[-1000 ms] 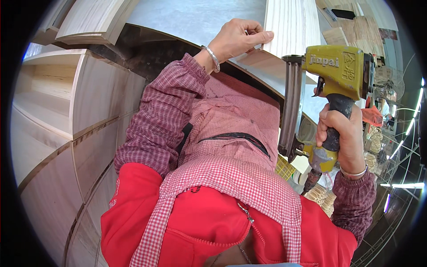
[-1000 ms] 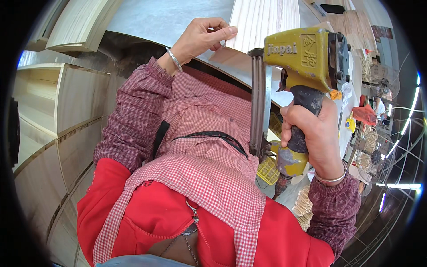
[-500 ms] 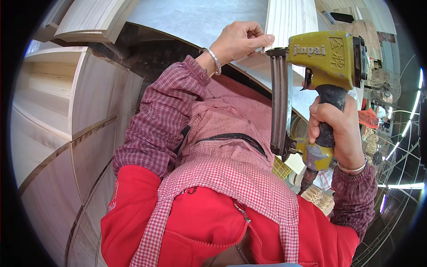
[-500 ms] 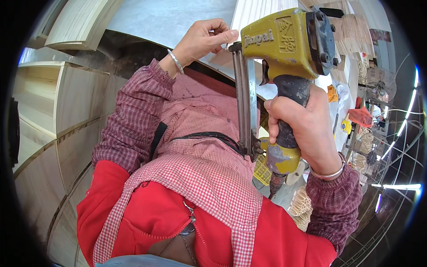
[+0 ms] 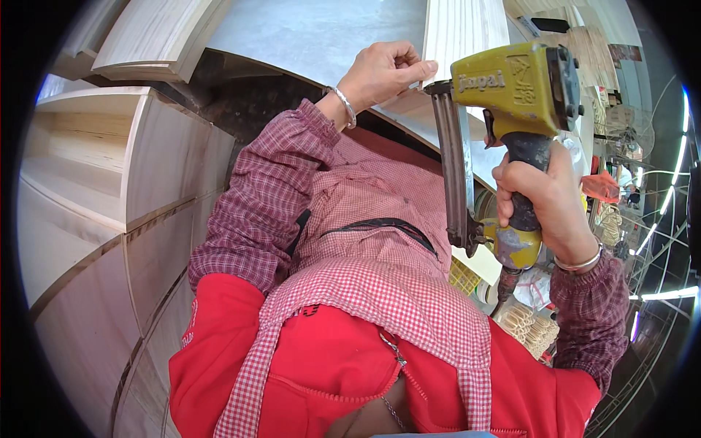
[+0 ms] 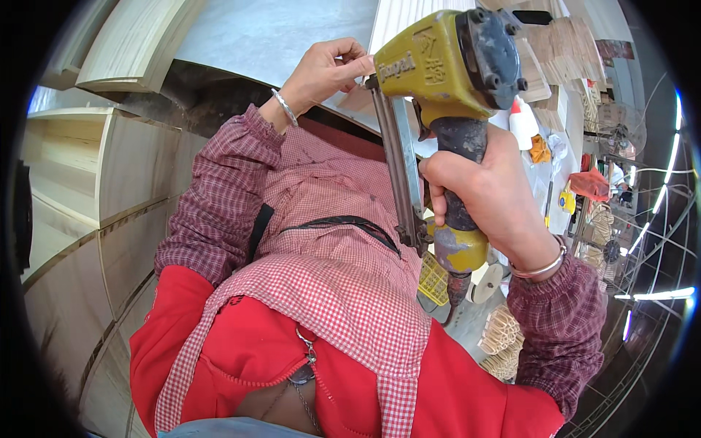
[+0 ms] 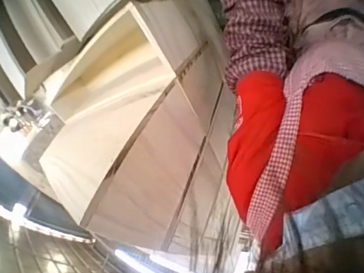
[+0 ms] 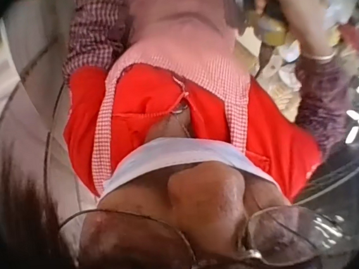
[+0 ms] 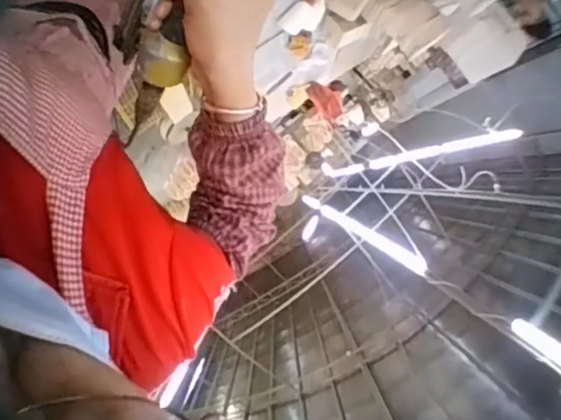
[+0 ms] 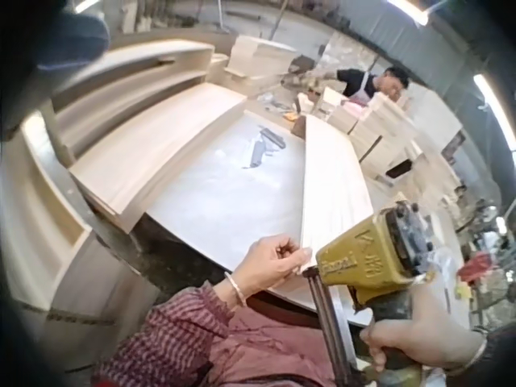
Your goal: Assembling wooden furniture components using a nail gun and glue.
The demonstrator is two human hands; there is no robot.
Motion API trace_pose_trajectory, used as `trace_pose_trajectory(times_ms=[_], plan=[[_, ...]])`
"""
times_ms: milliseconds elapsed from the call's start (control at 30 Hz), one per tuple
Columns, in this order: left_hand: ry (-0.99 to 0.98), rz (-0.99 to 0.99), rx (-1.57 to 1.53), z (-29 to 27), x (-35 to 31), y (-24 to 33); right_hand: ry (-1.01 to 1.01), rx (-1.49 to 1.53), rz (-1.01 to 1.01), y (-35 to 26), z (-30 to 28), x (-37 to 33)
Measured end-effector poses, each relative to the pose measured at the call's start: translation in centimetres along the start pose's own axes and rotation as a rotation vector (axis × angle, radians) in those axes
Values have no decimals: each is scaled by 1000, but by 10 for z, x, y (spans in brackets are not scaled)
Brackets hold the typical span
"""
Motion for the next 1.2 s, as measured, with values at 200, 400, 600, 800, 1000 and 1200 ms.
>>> trace_pose_trajectory(times_ms=[200,400,600,800,1000,1200], plan=[[3,-125,47,-26,1,-2,100,50,-12,8,-19,2],[80,-238,-11,-78,-14,1,416,-106,-114,56,-64,18],[119,-346,-42,-121,-21,-15,759,-617,-163,170,-135,48],[128,-478,-125,-123,-6,12,814,-923,33,262,-177,87],[238,-578,159,-126,41,9,884,-924,-4,329,-202,128],[485,-422,246,-115,57,-13,934,-883,125,333,-215,143]])
Point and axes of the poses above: each hand's wrist, its own x-axis towards the middle knuckle, its own z-axis out of the palm, y = z × x, the point moved 4 cm from there along x, towards the middle knuckle, and after that the axes turned 12 degrees about y, right-handed, at the moved point
